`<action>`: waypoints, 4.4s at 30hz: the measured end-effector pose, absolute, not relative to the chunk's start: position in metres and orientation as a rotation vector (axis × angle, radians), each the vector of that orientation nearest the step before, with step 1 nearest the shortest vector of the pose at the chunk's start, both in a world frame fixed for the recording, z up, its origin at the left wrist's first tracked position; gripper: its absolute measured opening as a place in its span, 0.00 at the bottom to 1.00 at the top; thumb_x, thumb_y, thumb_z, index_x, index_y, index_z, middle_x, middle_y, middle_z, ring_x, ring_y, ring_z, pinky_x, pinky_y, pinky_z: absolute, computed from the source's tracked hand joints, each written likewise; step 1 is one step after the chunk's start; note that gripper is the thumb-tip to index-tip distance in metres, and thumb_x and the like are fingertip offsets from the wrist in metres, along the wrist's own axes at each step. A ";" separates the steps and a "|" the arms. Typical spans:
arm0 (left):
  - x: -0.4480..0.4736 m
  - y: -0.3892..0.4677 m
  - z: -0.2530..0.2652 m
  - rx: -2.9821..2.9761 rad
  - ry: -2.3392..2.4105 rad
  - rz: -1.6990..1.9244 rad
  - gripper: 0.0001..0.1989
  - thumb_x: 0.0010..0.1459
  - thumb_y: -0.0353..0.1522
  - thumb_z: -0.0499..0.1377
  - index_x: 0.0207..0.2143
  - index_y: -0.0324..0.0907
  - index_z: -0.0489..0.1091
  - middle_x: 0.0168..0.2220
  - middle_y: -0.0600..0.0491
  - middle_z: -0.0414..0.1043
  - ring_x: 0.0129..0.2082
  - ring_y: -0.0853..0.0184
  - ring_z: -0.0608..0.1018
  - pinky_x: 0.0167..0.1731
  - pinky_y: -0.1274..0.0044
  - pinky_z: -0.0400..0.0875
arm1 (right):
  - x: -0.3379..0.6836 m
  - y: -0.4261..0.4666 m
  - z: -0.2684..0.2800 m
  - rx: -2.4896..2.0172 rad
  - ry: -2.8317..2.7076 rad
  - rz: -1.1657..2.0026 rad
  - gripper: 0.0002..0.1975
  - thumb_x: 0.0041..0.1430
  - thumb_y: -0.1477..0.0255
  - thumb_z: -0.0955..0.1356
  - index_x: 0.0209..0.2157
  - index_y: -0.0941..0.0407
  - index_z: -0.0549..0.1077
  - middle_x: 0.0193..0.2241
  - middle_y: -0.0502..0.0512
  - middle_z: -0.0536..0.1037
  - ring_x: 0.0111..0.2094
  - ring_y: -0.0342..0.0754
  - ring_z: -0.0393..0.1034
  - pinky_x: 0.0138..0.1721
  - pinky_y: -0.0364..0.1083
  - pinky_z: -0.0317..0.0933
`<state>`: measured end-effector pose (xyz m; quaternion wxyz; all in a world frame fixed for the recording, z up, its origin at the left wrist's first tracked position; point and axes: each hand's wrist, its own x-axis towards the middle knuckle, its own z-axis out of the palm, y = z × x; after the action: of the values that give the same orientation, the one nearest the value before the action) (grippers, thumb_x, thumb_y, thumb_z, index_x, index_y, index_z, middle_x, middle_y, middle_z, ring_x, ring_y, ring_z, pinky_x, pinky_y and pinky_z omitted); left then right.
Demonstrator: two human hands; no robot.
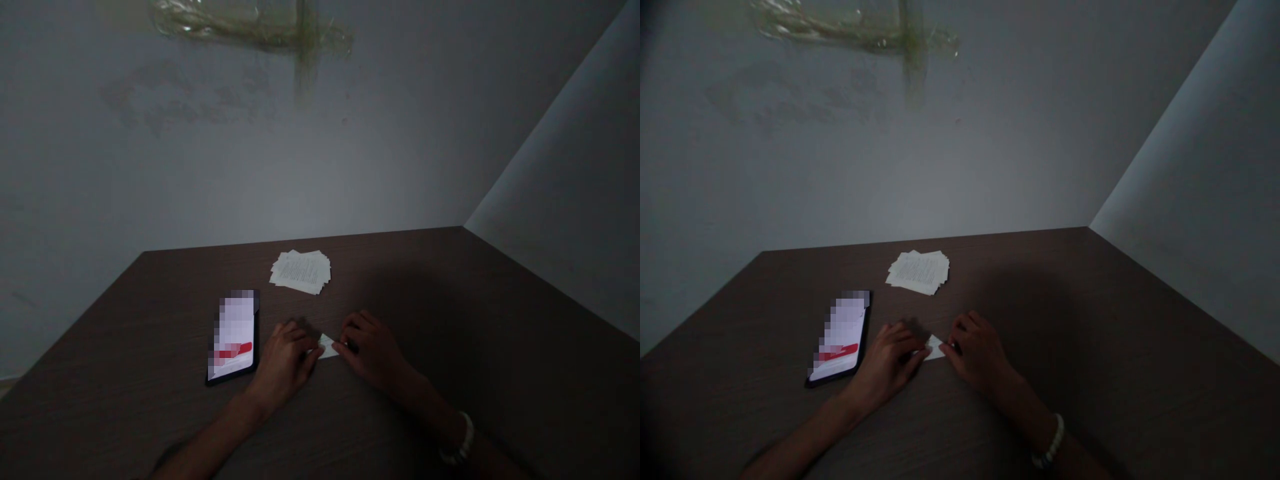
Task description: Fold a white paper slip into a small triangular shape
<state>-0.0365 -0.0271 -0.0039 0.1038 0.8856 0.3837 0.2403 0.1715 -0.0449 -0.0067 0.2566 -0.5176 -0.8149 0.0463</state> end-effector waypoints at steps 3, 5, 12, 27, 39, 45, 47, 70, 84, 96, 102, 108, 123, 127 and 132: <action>-0.036 -0.027 -0.004 2.619 1.142 0.710 0.08 0.60 0.31 0.56 0.30 0.42 0.74 0.29 0.51 0.73 0.34 0.61 0.72 0.36 0.68 0.63 | 0.171 -0.044 -0.008 -1.408 -2.212 0.115 0.06 0.55 0.72 0.72 0.27 0.55 0.71 0.34 0.54 0.73 0.38 0.52 0.65 0.39 0.51 0.64; -0.035 -0.028 -0.003 2.628 1.149 0.689 0.08 0.60 0.31 0.56 0.30 0.42 0.74 0.29 0.51 0.73 0.35 0.60 0.72 0.36 0.68 0.63 | 0.171 -0.045 -0.010 -1.413 -2.208 0.108 0.06 0.55 0.71 0.72 0.27 0.55 0.72 0.33 0.54 0.73 0.38 0.52 0.65 0.40 0.51 0.64; -0.034 -0.032 0.000 2.654 1.192 0.659 0.08 0.61 0.30 0.56 0.32 0.42 0.74 0.33 0.50 0.72 0.37 0.59 0.70 0.36 0.68 0.61 | 0.170 -0.047 -0.011 -1.445 -2.202 0.095 0.06 0.55 0.71 0.72 0.28 0.55 0.72 0.33 0.55 0.73 0.39 0.53 0.66 0.41 0.51 0.64; -0.039 -0.031 0.003 2.692 0.993 0.556 0.11 0.62 0.26 0.53 0.42 0.44 0.74 0.45 0.49 0.71 0.44 0.58 0.69 0.41 0.67 0.60 | 0.168 -0.047 -0.012 -1.514 -2.174 0.099 0.06 0.55 0.70 0.73 0.28 0.55 0.73 0.33 0.53 0.73 0.39 0.52 0.66 0.41 0.50 0.63; -0.054 -0.026 0.011 2.653 0.844 0.522 0.20 0.55 0.21 0.52 0.47 0.45 0.72 0.51 0.51 0.71 0.49 0.58 0.70 0.46 0.64 0.61 | 0.169 -0.047 -0.010 -1.519 -2.170 0.119 0.07 0.54 0.69 0.73 0.29 0.56 0.73 0.33 0.52 0.74 0.39 0.51 0.66 0.41 0.49 0.62; -0.054 -0.027 0.009 2.665 0.857 0.599 0.17 0.55 0.24 0.54 0.47 0.41 0.71 0.50 0.49 0.73 0.50 0.56 0.70 0.47 0.61 0.61 | 0.169 -0.048 -0.011 -1.514 -2.161 0.103 0.06 0.54 0.69 0.73 0.29 0.56 0.73 0.34 0.52 0.74 0.39 0.51 0.66 0.41 0.49 0.62; -0.053 -0.028 0.010 2.687 0.852 0.570 0.16 0.55 0.25 0.55 0.47 0.42 0.71 0.50 0.49 0.73 0.49 0.56 0.70 0.47 0.61 0.61 | 0.169 -0.048 -0.013 -1.510 -2.170 0.089 0.06 0.55 0.69 0.72 0.29 0.55 0.73 0.34 0.52 0.74 0.39 0.51 0.65 0.41 0.49 0.62; -0.060 -0.030 0.009 2.937 0.634 0.519 0.10 0.60 0.29 0.52 0.39 0.40 0.73 0.46 0.48 0.74 0.42 0.58 0.72 0.40 0.65 0.61 | 0.172 -0.052 -0.012 -1.090 -2.432 -0.196 0.07 0.60 0.78 0.67 0.39 0.53 0.74 0.37 0.52 0.74 0.37 0.49 0.63 0.38 0.47 0.56; -0.060 -0.033 0.011 2.899 0.660 0.500 0.10 0.59 0.28 0.53 0.39 0.40 0.73 0.47 0.48 0.73 0.43 0.58 0.71 0.41 0.64 0.62 | 0.171 -0.058 -0.003 -1.071 -2.723 -0.032 0.20 0.61 0.76 0.64 0.54 0.48 0.67 0.47 0.55 0.72 0.45 0.52 0.61 0.45 0.51 0.53; -0.058 -0.035 0.015 2.898 0.680 0.566 0.12 0.60 0.28 0.51 0.38 0.40 0.74 0.45 0.48 0.74 0.41 0.59 0.73 0.41 0.65 0.64 | 0.194 -0.057 0.003 -1.252 -2.544 0.019 0.15 0.58 0.79 0.67 0.42 0.46 0.77 0.36 0.54 0.71 0.38 0.49 0.60 0.39 0.48 0.51; -0.059 -0.035 0.013 2.896 0.670 0.561 0.12 0.60 0.28 0.51 0.39 0.40 0.74 0.45 0.47 0.74 0.42 0.58 0.73 0.41 0.65 0.64 | 0.207 -0.057 0.004 -1.303 -2.495 0.018 0.16 0.54 0.81 0.68 0.38 0.45 0.78 0.35 0.53 0.70 0.39 0.50 0.61 0.38 0.48 0.52; -0.059 -0.035 0.013 2.896 0.678 0.600 0.12 0.60 0.28 0.51 0.38 0.40 0.75 0.44 0.48 0.75 0.40 0.59 0.73 0.42 0.65 0.64 | 0.205 -0.054 -0.002 -1.257 -2.417 0.009 0.11 0.53 0.80 0.68 0.34 0.51 0.78 0.35 0.54 0.72 0.38 0.50 0.62 0.38 0.48 0.54; -0.057 -0.035 0.007 2.935 0.666 0.594 0.10 0.59 0.27 0.52 0.39 0.39 0.73 0.45 0.46 0.73 0.43 0.58 0.71 0.43 0.65 0.64 | 0.181 -0.062 0.005 -1.123 -2.495 0.149 0.14 0.55 0.78 0.67 0.42 0.51 0.75 0.39 0.53 0.72 0.41 0.49 0.62 0.44 0.49 0.57; -0.057 -0.036 0.007 2.919 0.708 0.498 0.09 0.59 0.27 0.52 0.34 0.39 0.72 0.35 0.47 0.72 0.38 0.59 0.70 0.39 0.67 0.65 | 0.181 -0.061 0.006 -1.153 -2.470 0.173 0.13 0.54 0.77 0.67 0.40 0.50 0.75 0.40 0.53 0.71 0.42 0.50 0.62 0.44 0.50 0.57; -0.057 -0.035 0.009 2.888 0.714 0.472 0.08 0.59 0.27 0.51 0.33 0.38 0.71 0.34 0.47 0.69 0.37 0.60 0.69 0.39 0.67 0.64 | 0.192 -0.060 0.005 -1.174 -2.425 0.183 0.10 0.51 0.77 0.68 0.36 0.52 0.77 0.37 0.53 0.71 0.40 0.50 0.63 0.41 0.49 0.57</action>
<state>-0.0574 -0.0353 0.0085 0.0644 0.9568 0.2367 0.1564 0.1925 -0.0598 0.0055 0.2188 -0.4243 -0.8762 0.0662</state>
